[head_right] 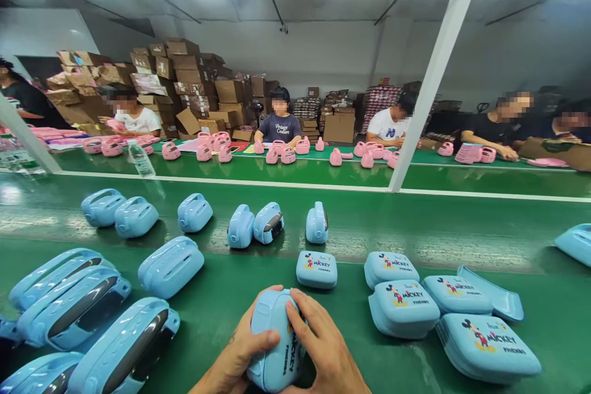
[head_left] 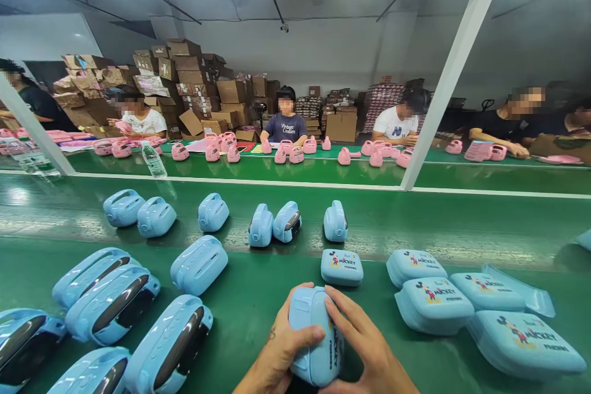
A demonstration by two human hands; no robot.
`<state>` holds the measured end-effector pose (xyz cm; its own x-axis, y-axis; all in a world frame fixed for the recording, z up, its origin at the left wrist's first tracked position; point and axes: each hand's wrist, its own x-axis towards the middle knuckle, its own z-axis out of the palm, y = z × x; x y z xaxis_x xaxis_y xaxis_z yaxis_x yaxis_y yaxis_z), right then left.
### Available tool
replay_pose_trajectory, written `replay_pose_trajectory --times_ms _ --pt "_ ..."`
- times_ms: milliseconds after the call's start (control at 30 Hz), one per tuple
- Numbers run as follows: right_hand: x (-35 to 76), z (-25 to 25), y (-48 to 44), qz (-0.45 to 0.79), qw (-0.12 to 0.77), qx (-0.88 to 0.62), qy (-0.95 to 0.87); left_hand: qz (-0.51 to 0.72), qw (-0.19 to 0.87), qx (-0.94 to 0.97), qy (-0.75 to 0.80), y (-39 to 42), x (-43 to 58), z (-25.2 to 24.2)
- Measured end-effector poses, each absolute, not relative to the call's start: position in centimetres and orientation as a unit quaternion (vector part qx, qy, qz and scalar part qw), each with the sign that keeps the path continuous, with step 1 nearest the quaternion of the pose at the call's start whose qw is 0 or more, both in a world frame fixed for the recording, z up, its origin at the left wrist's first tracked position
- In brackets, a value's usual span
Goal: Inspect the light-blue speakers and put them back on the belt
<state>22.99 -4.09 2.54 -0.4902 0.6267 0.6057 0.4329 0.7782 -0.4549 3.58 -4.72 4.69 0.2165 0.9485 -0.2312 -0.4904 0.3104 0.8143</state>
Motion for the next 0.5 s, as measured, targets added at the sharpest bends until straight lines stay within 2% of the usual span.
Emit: replay_pose_trajectory --times_ms 200,500 --pt "23.1 3.0 -4.2 0.102 0.405 -0.302 -0.857 0.489 0.7 0.323 0.409 -5.0 3.6 5.4" --pt "22.2 2.3 -5.0 0.141 0.421 -0.328 -0.833 0.496 0.687 0.321 0.422 -5.2 3.9 6.1"
